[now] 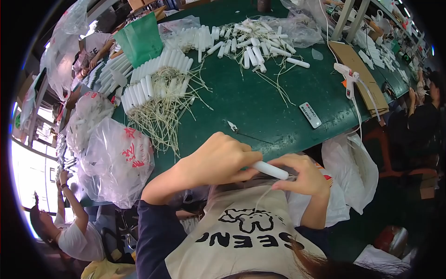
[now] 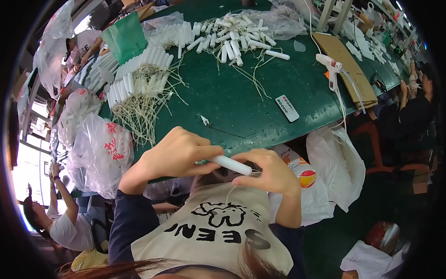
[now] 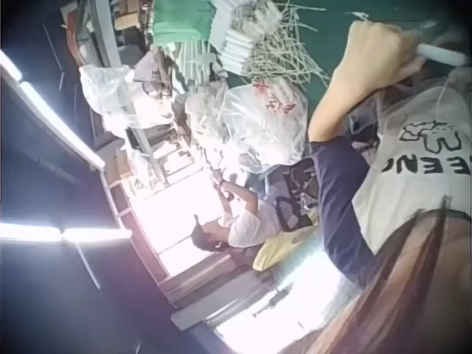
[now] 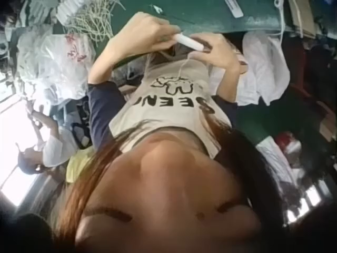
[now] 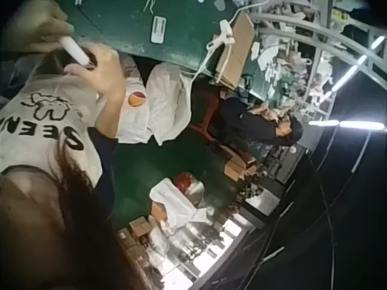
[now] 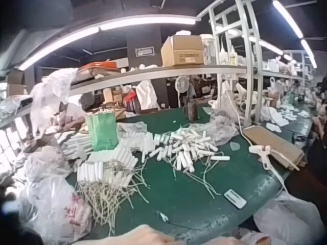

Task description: Assembling small white tubes with electrical wires at a factory workbench.

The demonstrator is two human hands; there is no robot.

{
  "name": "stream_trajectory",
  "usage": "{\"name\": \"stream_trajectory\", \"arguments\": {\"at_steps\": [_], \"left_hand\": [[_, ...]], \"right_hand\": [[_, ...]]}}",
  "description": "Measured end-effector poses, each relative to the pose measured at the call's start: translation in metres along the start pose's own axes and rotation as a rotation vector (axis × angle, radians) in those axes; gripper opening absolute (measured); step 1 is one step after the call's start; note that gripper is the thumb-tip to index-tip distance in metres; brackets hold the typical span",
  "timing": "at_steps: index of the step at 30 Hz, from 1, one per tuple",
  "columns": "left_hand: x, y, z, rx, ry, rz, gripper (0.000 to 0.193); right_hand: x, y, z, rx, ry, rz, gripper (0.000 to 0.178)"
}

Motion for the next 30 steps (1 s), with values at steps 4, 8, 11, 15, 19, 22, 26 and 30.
{"name": "stream_trajectory", "arguments": {"at_steps": [4,8,11,15,19,22,26,30], "left_hand": [[0.005,0.005,0.000,-0.071,0.035,-0.209,0.050],[0.030,0.001,-0.010,-0.136,0.291,-0.708,0.056],[0.038,-0.005,-0.012,-0.153,0.295,-0.746,0.056],[0.045,-0.007,-0.013,-0.264,0.362,-0.670,0.052],[0.044,-0.005,-0.010,-0.338,0.310,-0.560,0.051],[0.040,0.000,-0.006,-0.361,0.281,-0.540,0.050],[0.038,0.003,-0.004,-0.339,0.284,-0.462,0.045],[0.044,0.004,-0.005,-0.371,0.301,-0.503,0.043]], "right_hand": [[-0.033,-0.023,-0.007,0.131,-0.222,0.173,0.029],[-0.050,-0.017,-0.011,-0.012,-0.276,0.360,0.024],[-0.051,-0.013,-0.010,-0.075,-0.216,0.392,0.023],[-0.049,-0.014,-0.005,-0.079,-0.171,0.360,0.023],[-0.048,-0.015,-0.002,-0.077,-0.189,0.335,0.022],[-0.052,-0.015,-0.003,-0.098,-0.204,0.344,0.023],[-0.055,-0.015,-0.004,-0.123,-0.228,0.365,0.024],[-0.056,-0.012,-0.004,-0.124,-0.221,0.349,0.024]]}}
Point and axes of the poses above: each hand's wrist, its own z-axis towards the middle knuckle, its own y-axis out of the back of the hand, x = y × z, the point moved 10 cm from there along z, towards the middle knuckle, and after that the axes turned 6 degrees about -y, right-handed, at the moved point
